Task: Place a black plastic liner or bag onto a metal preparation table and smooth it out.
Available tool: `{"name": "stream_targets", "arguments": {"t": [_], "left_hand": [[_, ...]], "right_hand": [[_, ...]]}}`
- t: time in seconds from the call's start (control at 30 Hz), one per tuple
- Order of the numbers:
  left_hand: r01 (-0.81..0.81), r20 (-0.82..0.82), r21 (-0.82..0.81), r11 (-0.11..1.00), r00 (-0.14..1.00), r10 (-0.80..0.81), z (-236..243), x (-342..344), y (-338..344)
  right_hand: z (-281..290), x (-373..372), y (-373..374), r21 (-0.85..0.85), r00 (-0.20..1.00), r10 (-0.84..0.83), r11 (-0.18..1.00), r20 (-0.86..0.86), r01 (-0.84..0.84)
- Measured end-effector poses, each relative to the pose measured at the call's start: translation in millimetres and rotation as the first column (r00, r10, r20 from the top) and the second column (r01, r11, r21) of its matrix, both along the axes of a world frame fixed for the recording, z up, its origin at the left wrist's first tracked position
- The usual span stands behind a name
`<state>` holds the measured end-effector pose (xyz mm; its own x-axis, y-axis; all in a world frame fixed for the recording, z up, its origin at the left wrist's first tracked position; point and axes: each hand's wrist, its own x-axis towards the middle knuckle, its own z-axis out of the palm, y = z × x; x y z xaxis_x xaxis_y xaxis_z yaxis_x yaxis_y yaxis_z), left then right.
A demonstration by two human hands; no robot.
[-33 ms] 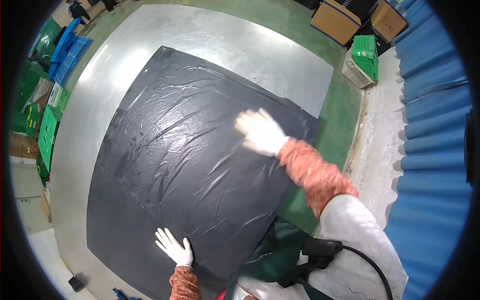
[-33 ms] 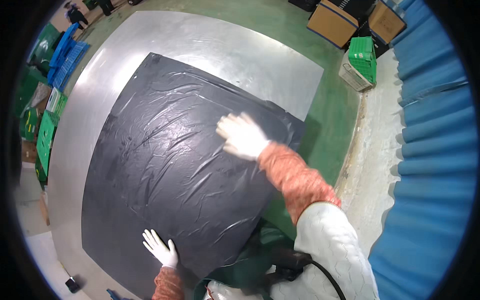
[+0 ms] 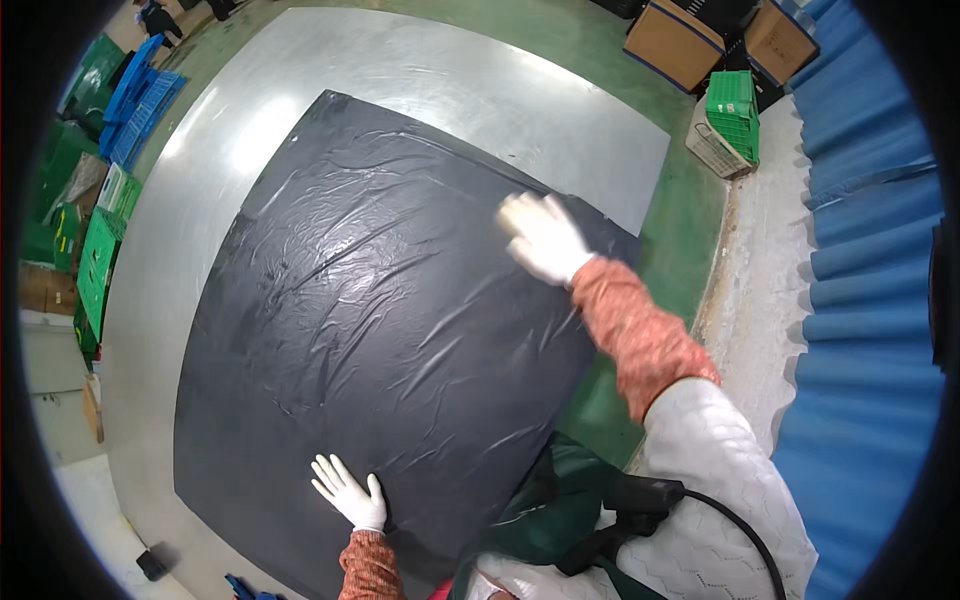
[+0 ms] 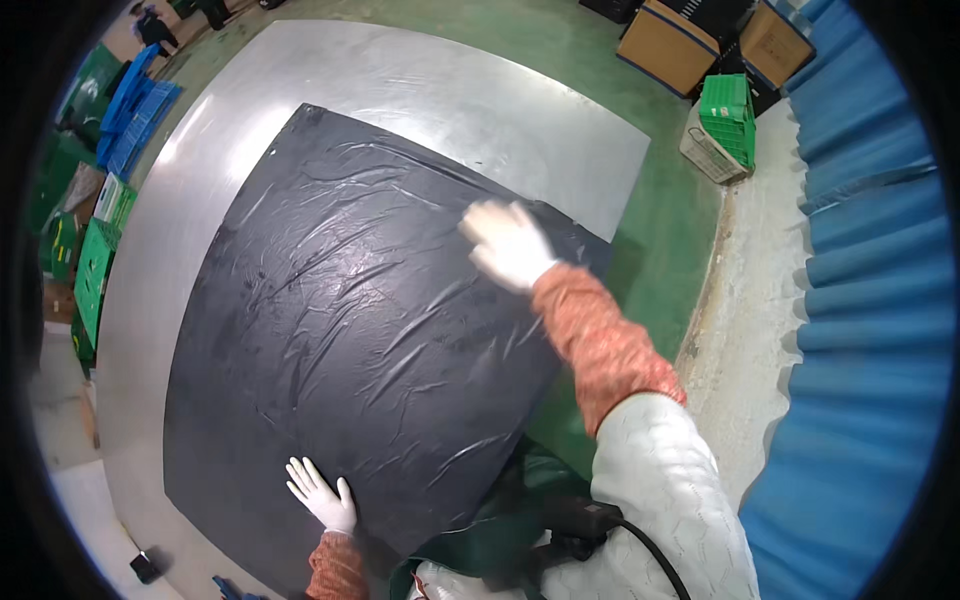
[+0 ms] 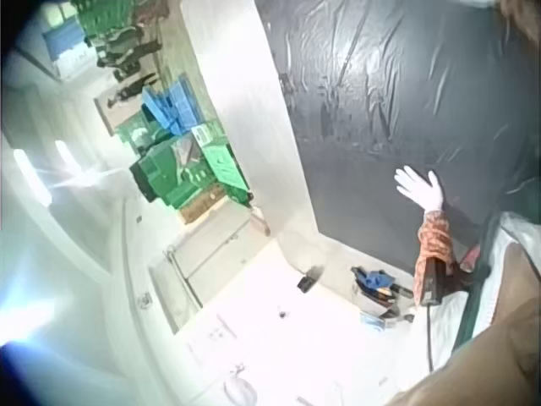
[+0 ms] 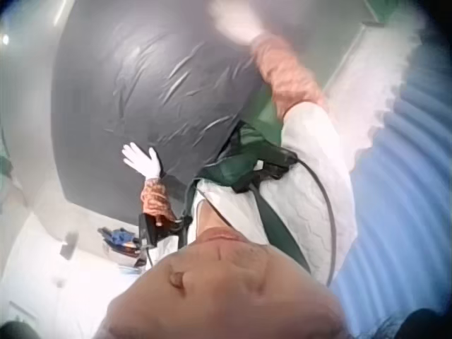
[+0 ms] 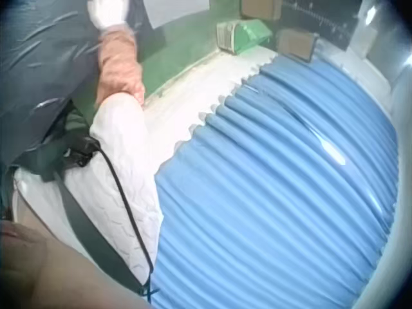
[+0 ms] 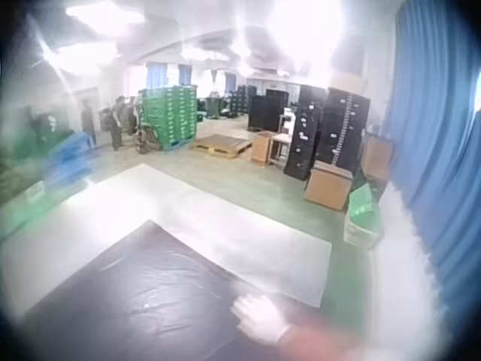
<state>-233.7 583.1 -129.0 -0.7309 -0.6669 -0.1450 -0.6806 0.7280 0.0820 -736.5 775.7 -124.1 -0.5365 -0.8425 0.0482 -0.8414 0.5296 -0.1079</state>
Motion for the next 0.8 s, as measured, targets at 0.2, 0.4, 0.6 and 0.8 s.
{"name": "stream_targets", "arguments": {"t": [0.2,0.4,0.6,0.8], "left_hand": [[-0.032,0.042,0.005,0.999,0.999,0.032,4.6,-7.3,2.3],[-0.016,0.024,0.057,0.998,1.0,0.015,2.7,-3.7,-0.3],[-0.021,0.008,0.099,0.995,1.0,0.02,5.7,-12.4,-3.0],[-0.047,0.067,0.121,0.992,0.997,0.039,4.7,2.8,-2.2]], "right_hand": [[5.5,-49.3,17.3,-0.135,0.94,-0.243,0.967,-0.239,0.215],[-10.2,28.7,-80.1,-0.209,0.826,0.563,0.811,0.023,-0.547],[-10.5,-163.9,-85.3,0.015,0.96,-0.209,0.976,-0.185,0.215],[10.0,18.2,-176.6,-0.12,0.857,0.512,0.849,-0.059,-0.515]]}}
